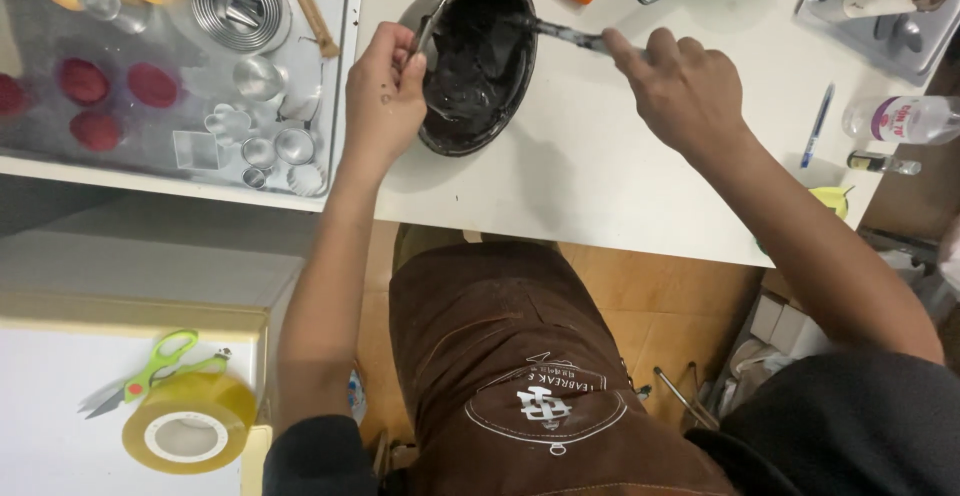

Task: Melt chocolate in a pot using an induction stove, stir with a spatula, and monitor temperature with an infrared thermometer.

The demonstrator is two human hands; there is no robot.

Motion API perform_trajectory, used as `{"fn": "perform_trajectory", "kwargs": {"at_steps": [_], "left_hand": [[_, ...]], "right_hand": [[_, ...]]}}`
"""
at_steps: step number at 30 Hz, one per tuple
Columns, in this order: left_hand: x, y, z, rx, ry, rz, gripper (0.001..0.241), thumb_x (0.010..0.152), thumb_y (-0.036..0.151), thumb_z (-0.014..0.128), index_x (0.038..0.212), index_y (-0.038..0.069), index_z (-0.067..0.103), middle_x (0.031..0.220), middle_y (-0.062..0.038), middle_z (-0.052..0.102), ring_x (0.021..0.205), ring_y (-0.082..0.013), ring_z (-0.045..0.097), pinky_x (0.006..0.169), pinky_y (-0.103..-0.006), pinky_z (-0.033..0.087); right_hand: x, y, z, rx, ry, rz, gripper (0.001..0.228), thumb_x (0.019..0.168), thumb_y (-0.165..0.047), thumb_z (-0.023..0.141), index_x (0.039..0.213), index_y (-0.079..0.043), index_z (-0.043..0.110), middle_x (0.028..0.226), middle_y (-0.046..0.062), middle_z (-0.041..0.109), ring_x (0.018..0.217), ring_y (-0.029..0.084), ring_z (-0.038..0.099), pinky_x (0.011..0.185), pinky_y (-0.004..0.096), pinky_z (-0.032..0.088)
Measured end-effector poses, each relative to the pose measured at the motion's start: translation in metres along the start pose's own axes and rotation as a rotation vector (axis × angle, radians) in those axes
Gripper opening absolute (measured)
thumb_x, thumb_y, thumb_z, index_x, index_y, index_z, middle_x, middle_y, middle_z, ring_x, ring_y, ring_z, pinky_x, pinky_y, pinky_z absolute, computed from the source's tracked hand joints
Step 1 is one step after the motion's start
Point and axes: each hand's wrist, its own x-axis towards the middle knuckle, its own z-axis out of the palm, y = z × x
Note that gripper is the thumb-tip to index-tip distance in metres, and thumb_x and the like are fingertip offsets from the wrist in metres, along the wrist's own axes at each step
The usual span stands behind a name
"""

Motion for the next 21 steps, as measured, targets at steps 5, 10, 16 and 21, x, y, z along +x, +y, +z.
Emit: {"fn": "perform_trajectory", "kwargs": {"at_steps": [5,10,16,21], "left_hand": [[-0.007,-0.007,0.012,0.003,0.105,0.056,0.014,0.096,-0.003,0.060,0.102,0.007,0.053,0.077,0.001,0.053,0.061,-0.0118,0.048,0.057,-0.0283,0.042],[-0.015,-0.010,0.012,-0.022,0.149,0.073,0.011,0.096,-0.001,0.059,0.102,0.006,0.053,0.079,-0.001,0.054,0.066,-0.0132,0.051,0.062,-0.0284,0.045],[-0.017,-0.023,0.006,-0.082,0.073,0.005,0.011,0.100,0.002,0.057,0.104,0.010,0.053,0.085,-0.001,0.057,0.077,-0.0148,0.057,0.069,-0.0292,0.046],[-0.011,-0.028,-0.007,-0.162,0.045,0.012,0.011,0.100,-0.001,0.052,0.107,0.007,0.054,0.088,0.000,0.054,0.077,-0.0116,0.050,0.072,-0.0260,0.044]], "right_hand": [[-0.012,-0.022,0.001,0.412,-0.332,0.063,0.029,0.113,-0.027,0.052,0.136,-0.017,0.068,0.056,-0.004,0.056,0.034,0.006,0.033,0.034,0.020,0.025],[-0.021,-0.055,-0.014,0.961,-0.562,0.168,0.023,0.109,-0.018,0.052,0.118,-0.010,0.072,0.049,0.006,0.055,0.034,0.016,0.048,0.036,0.031,0.043],[-0.017,-0.076,-0.027,1.432,-0.945,0.408,0.037,0.107,-0.029,0.047,0.130,-0.012,0.071,0.053,0.007,0.056,0.040,0.014,0.039,0.041,0.028,0.031],[-0.013,-0.066,-0.032,1.500,-0.808,0.516,0.036,0.104,-0.029,0.054,0.131,-0.013,0.070,0.063,0.007,0.066,0.045,0.013,0.045,0.042,0.026,0.034]]}}
